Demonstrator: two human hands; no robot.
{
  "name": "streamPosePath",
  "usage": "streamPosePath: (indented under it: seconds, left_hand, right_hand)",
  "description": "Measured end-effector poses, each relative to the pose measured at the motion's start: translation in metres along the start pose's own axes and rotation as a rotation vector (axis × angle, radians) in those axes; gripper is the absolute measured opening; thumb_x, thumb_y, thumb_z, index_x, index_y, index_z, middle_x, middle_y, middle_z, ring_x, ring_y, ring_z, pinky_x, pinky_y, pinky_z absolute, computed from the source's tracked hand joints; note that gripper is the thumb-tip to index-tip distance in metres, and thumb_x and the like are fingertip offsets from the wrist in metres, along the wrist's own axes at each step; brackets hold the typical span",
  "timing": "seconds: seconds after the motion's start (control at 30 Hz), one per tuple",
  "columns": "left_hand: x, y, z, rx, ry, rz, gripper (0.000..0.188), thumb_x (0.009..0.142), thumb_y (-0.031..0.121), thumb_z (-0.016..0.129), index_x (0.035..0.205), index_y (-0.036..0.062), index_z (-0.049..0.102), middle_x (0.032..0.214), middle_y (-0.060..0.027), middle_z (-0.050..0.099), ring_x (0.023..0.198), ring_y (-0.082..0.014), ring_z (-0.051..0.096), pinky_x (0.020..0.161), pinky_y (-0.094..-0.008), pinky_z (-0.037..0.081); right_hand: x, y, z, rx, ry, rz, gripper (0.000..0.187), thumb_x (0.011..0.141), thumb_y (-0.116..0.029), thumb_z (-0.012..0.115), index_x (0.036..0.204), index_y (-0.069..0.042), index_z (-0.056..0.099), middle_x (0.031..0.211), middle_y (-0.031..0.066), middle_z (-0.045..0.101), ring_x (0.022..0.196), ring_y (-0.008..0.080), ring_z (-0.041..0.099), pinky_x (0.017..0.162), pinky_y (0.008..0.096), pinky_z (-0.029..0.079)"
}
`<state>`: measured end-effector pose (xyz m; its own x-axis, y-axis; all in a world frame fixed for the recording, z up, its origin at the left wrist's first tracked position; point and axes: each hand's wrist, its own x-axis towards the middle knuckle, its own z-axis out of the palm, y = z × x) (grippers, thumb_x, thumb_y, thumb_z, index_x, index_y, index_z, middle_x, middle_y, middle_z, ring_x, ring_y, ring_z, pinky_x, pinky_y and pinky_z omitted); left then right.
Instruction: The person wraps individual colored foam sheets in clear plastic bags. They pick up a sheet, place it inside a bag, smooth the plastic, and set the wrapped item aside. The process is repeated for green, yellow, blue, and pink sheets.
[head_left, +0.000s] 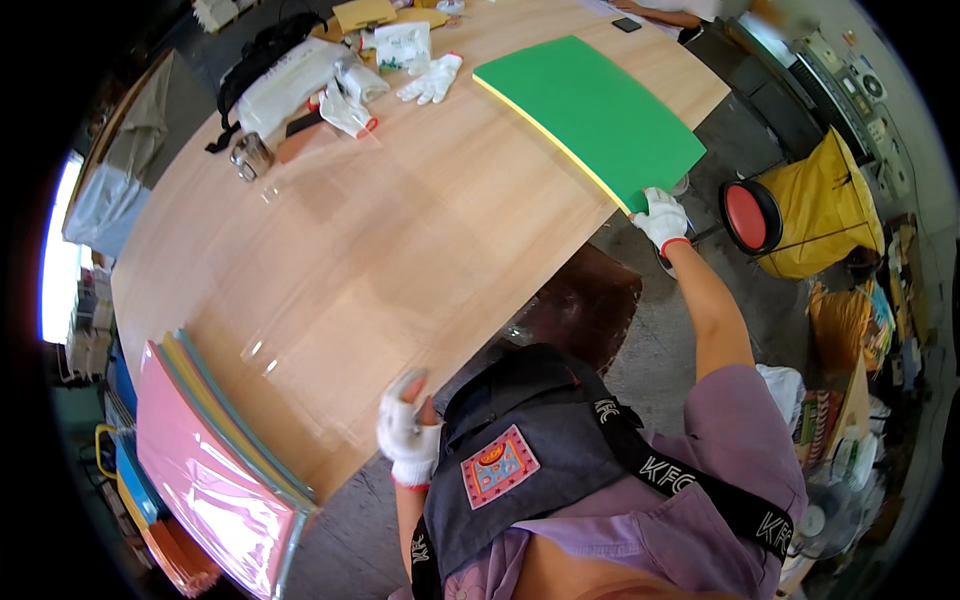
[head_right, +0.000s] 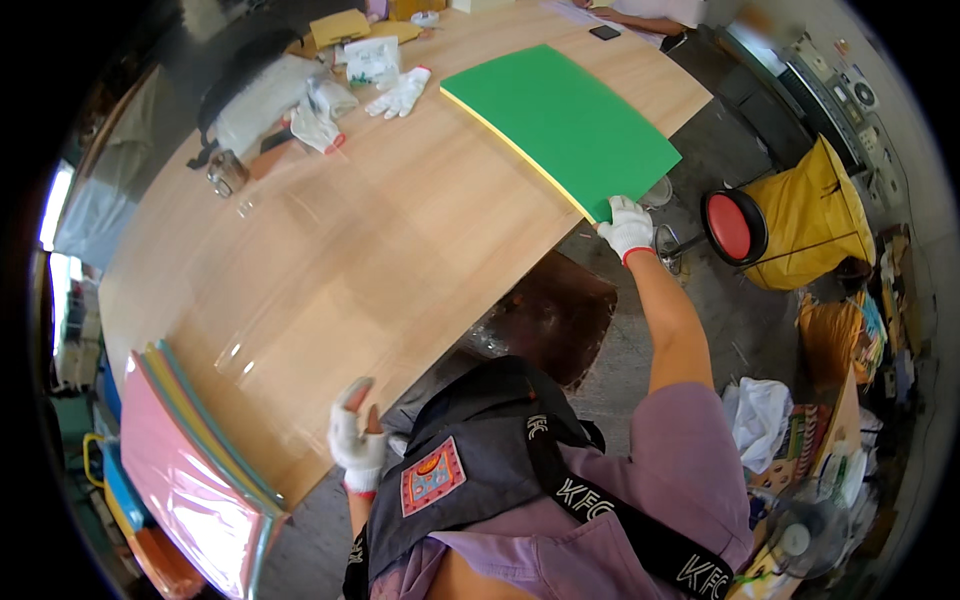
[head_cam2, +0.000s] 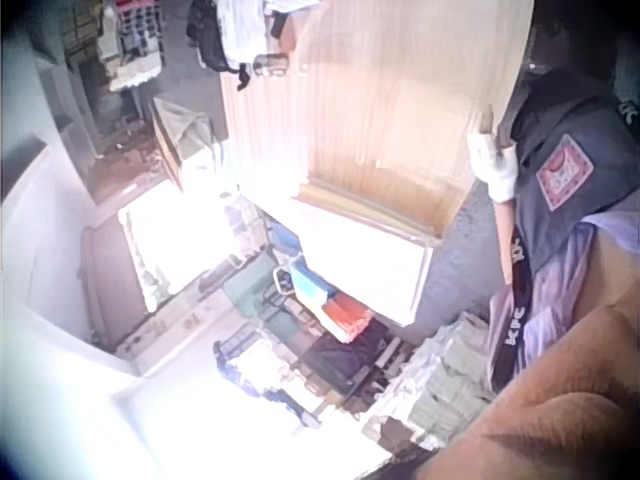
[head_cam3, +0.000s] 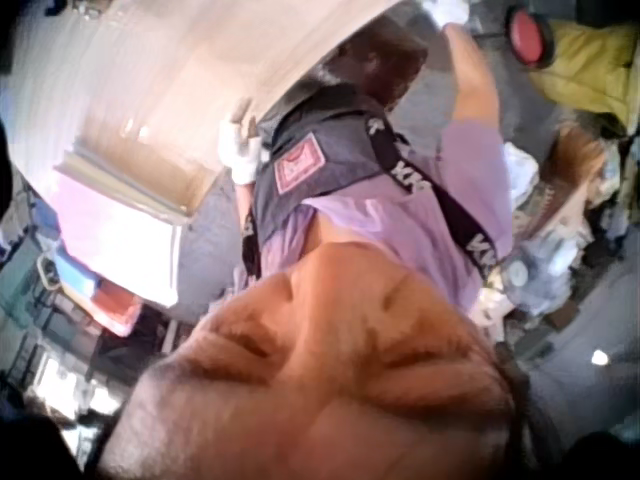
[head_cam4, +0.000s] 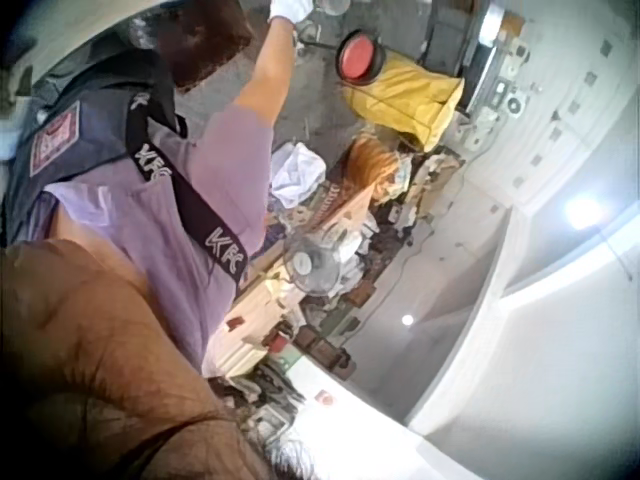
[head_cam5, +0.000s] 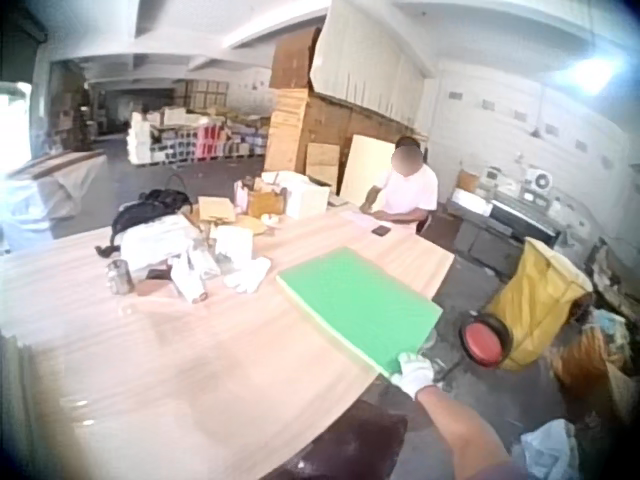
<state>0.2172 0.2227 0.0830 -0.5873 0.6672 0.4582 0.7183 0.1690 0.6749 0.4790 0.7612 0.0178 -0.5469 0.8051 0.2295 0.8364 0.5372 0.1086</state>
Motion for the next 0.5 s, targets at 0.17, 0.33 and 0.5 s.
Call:
streamPosePath:
  seconds: [0.17,0.33,0.5]
  left_hand:
    - [-0.016,0.027,0.062,-0.118,-0.136,-0.247,0.035,0.083,-0.002,0.071,0.117,0.0064,0.071,0.114,-0.0122,0.073,0.099,-0.0303,0.07,0.085,-0.0365,0.054]
    - [-0.032,0.029,0.087,-0.172,-0.153,-0.387,0.035,0.084,0.0,0.071,0.118,0.0066,0.071,0.113,-0.0126,0.073,0.098,-0.0301,0.07,0.084,-0.0361,0.054]
    - [-0.032,0.025,0.085,-0.125,-0.045,-0.196,0.038,0.081,-0.004,0.071,0.118,0.0054,0.071,0.108,-0.0143,0.072,0.093,-0.0302,0.07,0.081,-0.0356,0.055]
  right_hand:
    - [0.023,-0.001,0.012,-0.003,-0.178,-0.09,0.065,0.081,-0.045,0.073,0.133,-0.009,0.059,0.129,0.017,0.064,0.114,0.0365,0.062,0.097,0.0459,0.049]
    - [0.03,0.012,0.009,-0.017,-0.2,-0.211,0.062,0.085,-0.046,0.069,0.133,-0.007,0.061,0.126,0.0182,0.066,0.111,0.0371,0.065,0.096,0.0453,0.051]
    - [0.039,0.023,0.01,0.028,-0.216,-0.284,0.055,0.089,-0.045,0.064,0.13,-0.007,0.066,0.121,0.0183,0.069,0.107,0.0364,0.067,0.094,0.0439,0.052]
